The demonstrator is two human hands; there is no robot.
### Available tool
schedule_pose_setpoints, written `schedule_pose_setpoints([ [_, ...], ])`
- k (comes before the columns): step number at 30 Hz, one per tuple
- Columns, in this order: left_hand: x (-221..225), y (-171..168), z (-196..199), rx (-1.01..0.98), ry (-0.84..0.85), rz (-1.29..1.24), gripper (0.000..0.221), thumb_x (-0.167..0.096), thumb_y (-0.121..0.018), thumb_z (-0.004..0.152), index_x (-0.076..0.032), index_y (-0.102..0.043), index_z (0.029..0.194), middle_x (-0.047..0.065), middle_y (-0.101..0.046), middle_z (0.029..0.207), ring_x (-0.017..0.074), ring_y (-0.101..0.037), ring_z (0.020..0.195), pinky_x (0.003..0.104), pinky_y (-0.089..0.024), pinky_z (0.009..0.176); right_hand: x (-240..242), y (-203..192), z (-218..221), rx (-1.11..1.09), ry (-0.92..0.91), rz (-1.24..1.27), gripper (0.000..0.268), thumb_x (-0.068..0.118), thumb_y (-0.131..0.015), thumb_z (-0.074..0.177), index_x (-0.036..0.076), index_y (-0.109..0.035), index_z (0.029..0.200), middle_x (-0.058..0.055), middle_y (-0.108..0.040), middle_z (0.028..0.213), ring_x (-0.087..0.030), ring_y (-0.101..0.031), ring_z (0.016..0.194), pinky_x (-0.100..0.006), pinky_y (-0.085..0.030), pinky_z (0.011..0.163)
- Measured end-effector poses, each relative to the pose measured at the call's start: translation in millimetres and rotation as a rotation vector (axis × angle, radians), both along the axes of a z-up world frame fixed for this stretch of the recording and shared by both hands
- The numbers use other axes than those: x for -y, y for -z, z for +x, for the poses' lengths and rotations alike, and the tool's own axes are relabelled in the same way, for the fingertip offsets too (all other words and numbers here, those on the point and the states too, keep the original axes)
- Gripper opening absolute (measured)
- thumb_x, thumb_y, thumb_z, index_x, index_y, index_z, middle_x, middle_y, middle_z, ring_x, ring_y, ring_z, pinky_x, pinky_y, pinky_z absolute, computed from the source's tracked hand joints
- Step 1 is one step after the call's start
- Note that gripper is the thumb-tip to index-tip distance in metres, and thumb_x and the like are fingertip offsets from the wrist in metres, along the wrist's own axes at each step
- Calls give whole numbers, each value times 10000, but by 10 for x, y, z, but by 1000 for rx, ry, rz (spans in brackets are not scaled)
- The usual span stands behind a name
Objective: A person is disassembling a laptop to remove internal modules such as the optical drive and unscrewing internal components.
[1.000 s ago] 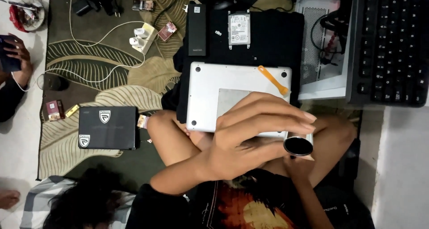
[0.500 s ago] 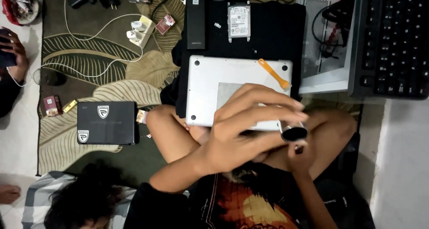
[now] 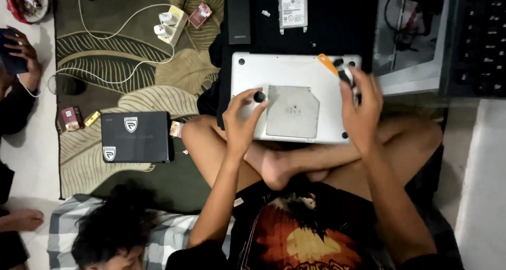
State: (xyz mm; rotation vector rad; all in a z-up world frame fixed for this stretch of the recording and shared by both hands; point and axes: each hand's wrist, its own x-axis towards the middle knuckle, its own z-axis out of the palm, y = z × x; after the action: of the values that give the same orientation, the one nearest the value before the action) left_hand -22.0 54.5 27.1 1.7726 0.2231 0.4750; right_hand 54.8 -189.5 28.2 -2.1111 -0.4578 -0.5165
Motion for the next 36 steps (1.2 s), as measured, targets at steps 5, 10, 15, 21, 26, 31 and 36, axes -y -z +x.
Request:
schedule_pose_setpoints([
  [5, -74, 218, 122, -18, -31, 61, 343, -145, -838, 880, -102, -685, 1184, 59, -729, 1064, 233, -685, 1004, 359, -569, 854, -129, 96, 439, 64, -29, -43, 236, 10, -644, 1114, -49, -630, 1342, -230, -608, 1137, -410, -619, 1032, -504, -489, 898],
  [10, -56, 197, 117, -42, -74, 90, 346, -150, -841, 870, -94, -684, 1174, 61, -710, 1021, 236, -697, 974, 340, -586, 813, -150, 184, 468, -34, -54, -89, 253, 70, -568, 1155, -10, -622, 1389, -188, -569, 1185, -386, -602, 1082, -488, -464, 964],
  [15, -53, 192, 152, -87, -70, 118, 352, -160, -871, 832, -103, -705, 1138, 37, -711, 1026, 234, -686, 979, 332, -584, 793, -106, 221, 503, -65, -41, -207, 257, 95, -578, 1173, -34, -627, 1389, -220, -557, 1139, -417, -575, 1049, -497, -435, 973],
  [21, -35, 25, 251, -136, -46, 174, 360, -113, -857, 791, -20, -711, 1106, 96, -658, 998, 207, -606, 908, 306, -519, 798, -229, 95, 502, -114, -4, -384, 315, -84, -647, 1052, -83, -626, 1366, -211, -584, 1217, -363, -513, 1042, -456, -389, 997],
  [26, -54, 11, 264, -133, -35, 149, 366, -86, -866, 760, -15, -707, 1082, 80, -714, 990, 197, -622, 918, 302, -533, 804, -207, 126, 489, -146, -5, -428, 322, -86, -637, 1044, -95, -627, 1366, -224, -571, 1228, -363, -482, 1044, -458, -387, 987],
  [31, -54, 0, 288, -115, -32, 127, 317, -50, -864, 760, -39, -697, 1029, 41, -747, 1035, 194, -638, 972, 309, -542, 890, -203, 122, 486, -163, -11, -431, 353, -97, -629, 1035, -82, -596, 1387, -223, -578, 1265, -364, -487, 1079, -470, -364, 1036],
  [36, -47, 23, 285, -118, -40, 131, 327, -44, -868, 752, -37, -703, 1035, 35, -749, 1022, 188, -632, 959, 307, -545, 875, -204, 136, 491, -151, -13, -429, 332, -75, -632, 1042, -87, -608, 1373, -224, -586, 1243, -357, -496, 1057, -464, -364, 1024],
])
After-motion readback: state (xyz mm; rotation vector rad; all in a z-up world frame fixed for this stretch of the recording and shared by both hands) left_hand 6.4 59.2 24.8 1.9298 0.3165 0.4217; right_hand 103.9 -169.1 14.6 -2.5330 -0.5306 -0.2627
